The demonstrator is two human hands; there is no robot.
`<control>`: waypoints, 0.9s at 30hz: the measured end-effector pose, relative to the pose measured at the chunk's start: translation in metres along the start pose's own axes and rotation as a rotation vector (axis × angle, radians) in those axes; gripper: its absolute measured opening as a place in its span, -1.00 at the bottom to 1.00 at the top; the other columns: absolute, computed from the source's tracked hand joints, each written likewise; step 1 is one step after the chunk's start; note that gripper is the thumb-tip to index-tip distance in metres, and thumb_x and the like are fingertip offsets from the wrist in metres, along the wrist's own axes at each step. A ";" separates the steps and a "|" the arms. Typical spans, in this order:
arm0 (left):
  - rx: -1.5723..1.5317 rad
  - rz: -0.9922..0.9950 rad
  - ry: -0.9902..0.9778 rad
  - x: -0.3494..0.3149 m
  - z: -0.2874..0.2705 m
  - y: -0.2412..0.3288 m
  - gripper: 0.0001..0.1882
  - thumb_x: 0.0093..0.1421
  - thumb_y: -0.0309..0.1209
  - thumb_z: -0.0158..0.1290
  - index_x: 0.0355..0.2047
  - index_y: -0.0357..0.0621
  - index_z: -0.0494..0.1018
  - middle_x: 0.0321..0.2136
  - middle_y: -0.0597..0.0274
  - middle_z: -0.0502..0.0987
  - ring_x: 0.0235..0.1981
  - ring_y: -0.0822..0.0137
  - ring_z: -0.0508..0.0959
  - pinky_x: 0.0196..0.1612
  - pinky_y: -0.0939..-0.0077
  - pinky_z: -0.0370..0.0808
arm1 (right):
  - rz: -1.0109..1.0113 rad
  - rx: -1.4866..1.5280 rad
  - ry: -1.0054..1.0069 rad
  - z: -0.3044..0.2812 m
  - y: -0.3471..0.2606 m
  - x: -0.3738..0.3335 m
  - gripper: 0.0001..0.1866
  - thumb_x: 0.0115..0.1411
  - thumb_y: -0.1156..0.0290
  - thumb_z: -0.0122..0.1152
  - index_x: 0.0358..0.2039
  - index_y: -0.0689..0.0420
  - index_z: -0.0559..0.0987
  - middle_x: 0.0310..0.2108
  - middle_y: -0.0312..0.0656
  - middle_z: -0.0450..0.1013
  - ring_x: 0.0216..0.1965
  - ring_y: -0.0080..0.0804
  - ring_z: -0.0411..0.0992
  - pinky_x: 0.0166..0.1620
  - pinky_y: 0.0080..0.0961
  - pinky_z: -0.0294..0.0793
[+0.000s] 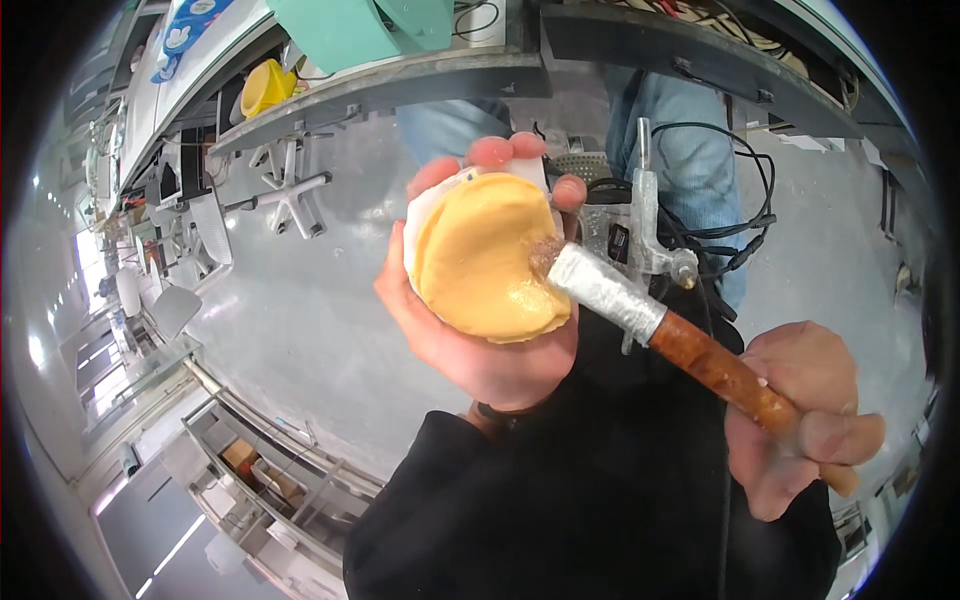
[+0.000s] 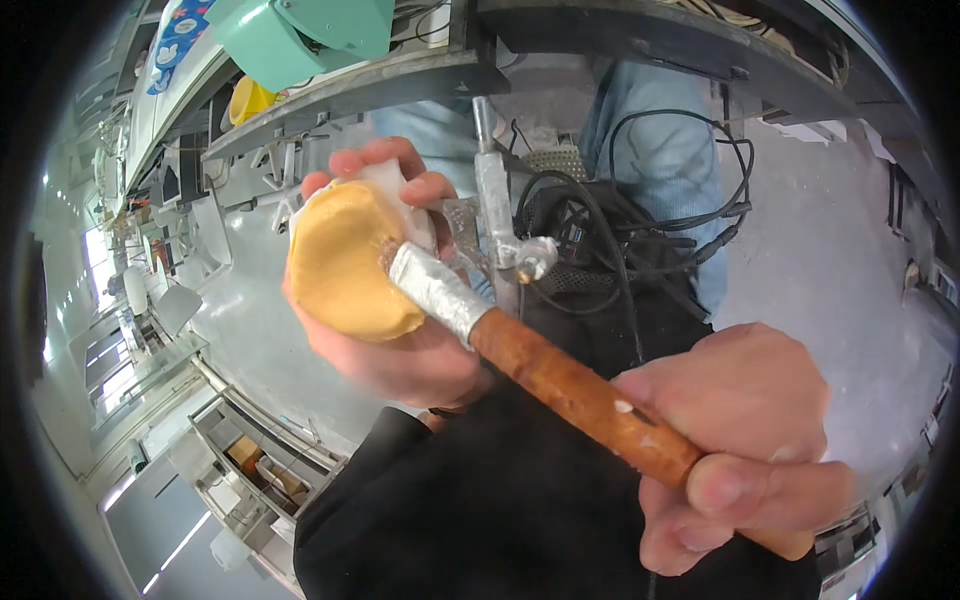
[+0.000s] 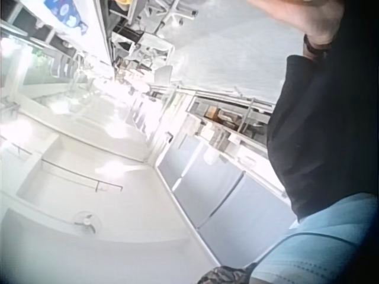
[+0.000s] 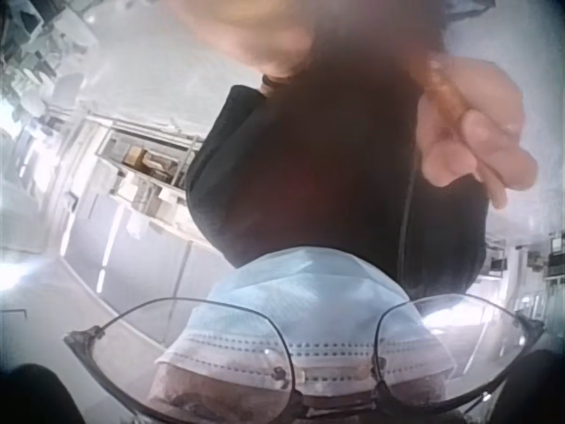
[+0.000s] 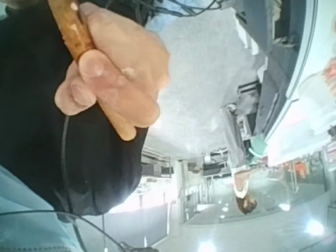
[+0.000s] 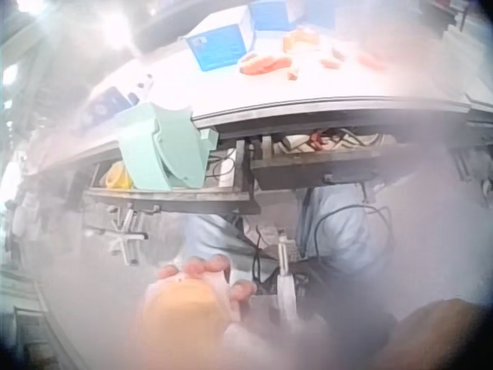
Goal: Cleaning and brushing debris from dental molds and articulators using a brush.
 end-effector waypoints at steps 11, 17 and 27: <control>-0.001 0.060 -0.039 0.002 0.003 0.009 -0.55 0.18 -0.04 -0.35 -0.17 -0.08 0.34 -0.21 -0.05 0.41 -0.15 0.02 0.35 -0.29 0.14 0.37 | -0.054 -0.033 0.032 0.007 0.003 -0.002 -0.61 0.15 0.08 -0.11 -0.22 0.14 0.20 -0.52 0.03 0.40 -0.70 -0.36 0.31 -0.71 -0.54 0.24; 0.098 0.005 -0.094 0.002 0.005 0.007 -0.61 0.11 -0.20 -0.17 -0.14 -0.19 0.31 -0.21 0.06 0.33 -0.16 0.10 0.30 -0.31 0.27 0.37 | 0.091 0.053 0.011 0.002 0.002 0.003 -0.65 0.16 0.11 -0.12 -0.23 0.15 0.22 -0.53 0.03 0.40 -0.70 -0.35 0.30 -0.69 -0.53 0.23; 0.266 0.021 -0.172 0.004 0.011 0.004 -0.61 0.13 -0.13 -0.20 -0.23 -0.20 0.35 -0.31 -0.07 0.40 -0.22 0.02 0.36 -0.37 0.20 0.38 | 0.116 0.025 0.116 -0.006 0.008 0.001 -0.70 0.16 0.16 -0.11 -0.27 0.15 0.27 -0.60 -0.07 0.31 -0.72 -0.37 0.23 -0.66 -0.51 0.22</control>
Point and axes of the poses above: each hand's wrist, its own x-axis towards the middle knuckle, its own z-axis out of the palm, y = z × x, the point moved 9 cm from there along x, towards the middle knuckle
